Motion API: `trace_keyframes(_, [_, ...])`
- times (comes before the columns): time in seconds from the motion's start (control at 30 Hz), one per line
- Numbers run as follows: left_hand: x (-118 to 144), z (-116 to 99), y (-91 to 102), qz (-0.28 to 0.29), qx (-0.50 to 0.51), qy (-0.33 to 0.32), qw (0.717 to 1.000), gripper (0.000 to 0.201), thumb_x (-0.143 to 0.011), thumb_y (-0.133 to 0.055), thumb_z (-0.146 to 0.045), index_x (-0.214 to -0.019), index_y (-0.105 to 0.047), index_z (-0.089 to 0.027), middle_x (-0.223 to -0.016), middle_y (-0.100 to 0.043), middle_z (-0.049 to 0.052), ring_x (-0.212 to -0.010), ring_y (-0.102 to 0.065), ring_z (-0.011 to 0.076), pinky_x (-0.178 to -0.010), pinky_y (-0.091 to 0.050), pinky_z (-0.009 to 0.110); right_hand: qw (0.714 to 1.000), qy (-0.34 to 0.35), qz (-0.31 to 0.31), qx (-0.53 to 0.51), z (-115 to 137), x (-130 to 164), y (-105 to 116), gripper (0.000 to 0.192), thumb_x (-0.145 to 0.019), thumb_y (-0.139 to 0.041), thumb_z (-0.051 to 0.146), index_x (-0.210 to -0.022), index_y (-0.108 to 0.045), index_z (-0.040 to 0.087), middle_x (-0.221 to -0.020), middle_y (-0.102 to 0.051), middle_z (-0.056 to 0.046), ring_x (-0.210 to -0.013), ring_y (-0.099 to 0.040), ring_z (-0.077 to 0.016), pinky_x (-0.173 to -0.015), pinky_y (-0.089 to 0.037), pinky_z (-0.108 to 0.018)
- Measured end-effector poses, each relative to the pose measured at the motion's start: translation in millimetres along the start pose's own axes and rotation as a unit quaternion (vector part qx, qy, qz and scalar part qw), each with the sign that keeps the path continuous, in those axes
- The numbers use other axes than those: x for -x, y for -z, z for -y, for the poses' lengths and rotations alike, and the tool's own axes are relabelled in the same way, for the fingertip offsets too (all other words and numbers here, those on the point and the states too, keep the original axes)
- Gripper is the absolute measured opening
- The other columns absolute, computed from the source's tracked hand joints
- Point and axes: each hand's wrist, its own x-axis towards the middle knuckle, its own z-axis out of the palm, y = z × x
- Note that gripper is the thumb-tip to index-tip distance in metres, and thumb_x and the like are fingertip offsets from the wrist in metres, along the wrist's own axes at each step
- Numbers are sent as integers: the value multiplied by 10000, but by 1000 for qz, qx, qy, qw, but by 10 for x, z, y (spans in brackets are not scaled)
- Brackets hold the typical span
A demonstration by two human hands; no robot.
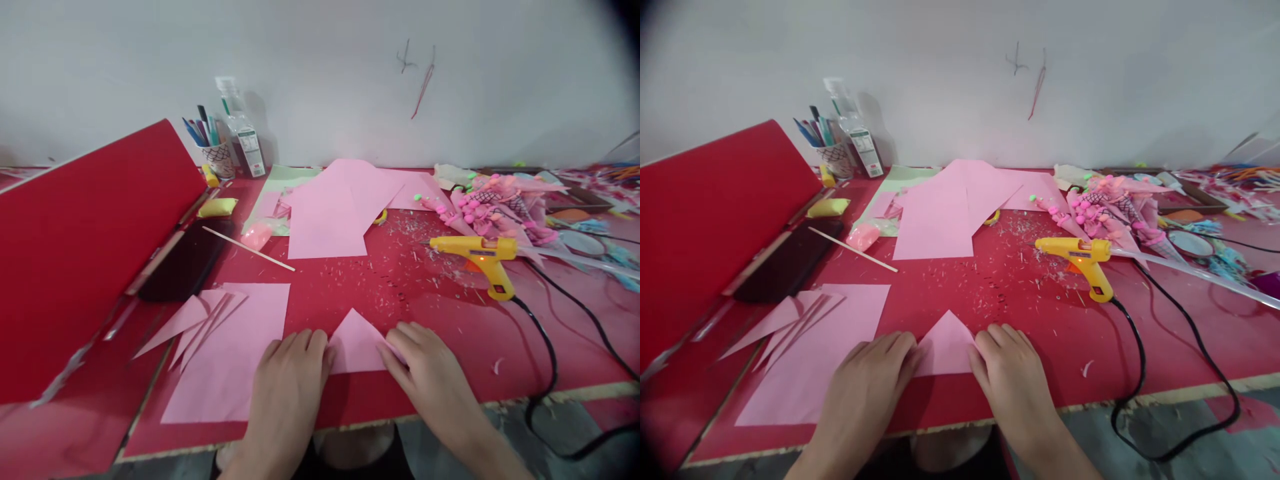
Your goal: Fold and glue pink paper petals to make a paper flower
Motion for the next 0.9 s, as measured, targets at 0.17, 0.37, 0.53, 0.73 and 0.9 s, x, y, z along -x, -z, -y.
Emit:
trace_keyframes(0.17, [-39,30,44,42,17,-11,999,233,-869,-350,-242,-714,-512,-179,-635,-581,21,-628,-556,197,-634,-393,360,1000,-7,11,14,30,-21,11,216,-817,-426,205,-603,-437,186,-621,-498,-11,-608,-446,-167,-578,-300,-287])
trace_keyframes(0.37, [-6,253,20,16,28,-111,993,218,-869,-356,-220,-1018,-514,-201,-828,-585,43,-758,-542,199,-684,-396,352,999,4,14,48,37,-35,2,208,-806,-419,184,-599,-445,181,-614,-506,-18,-607,-453,-173,-565,-293,-284])
trace_keyframes(0.53, [-14,447,81,45,-2,-225,973,404,-864,-386,-206,-1232,-362,-370,-907,-538,18,-796,-501,183,-699,-390,324,998,-6,5,63,44,-32,-6,178,-802,-416,188,-630,-463,183,-629,-525,-24,-622,-466,-181,-573,-304,-293])
trace_keyframes(0.73, [-119,640,158,65,31,-292,954,423,-869,-393,-322,-1264,-290,-430,-1283,-382,-11,-1098,-377,213,-899,-300,378,999,-7,-27,25,42,-22,-6,71,-789,-445,183,-770,-513,170,-711,-559,-37,-670,-500,-185,-588,-364,-294])
trace_keyframes(0.9, [-200,722,155,103,42,-316,942,442,-863,-385,-376,-1279,-250,-437,-1394,-241,-15,-1194,-296,238,-949,-238,447,990,93,-66,79,90,-23,17,318,-801,-430,127,-1091,-511,228,-907,-569,-68,-860,-497,-218,-765,-385,-374])
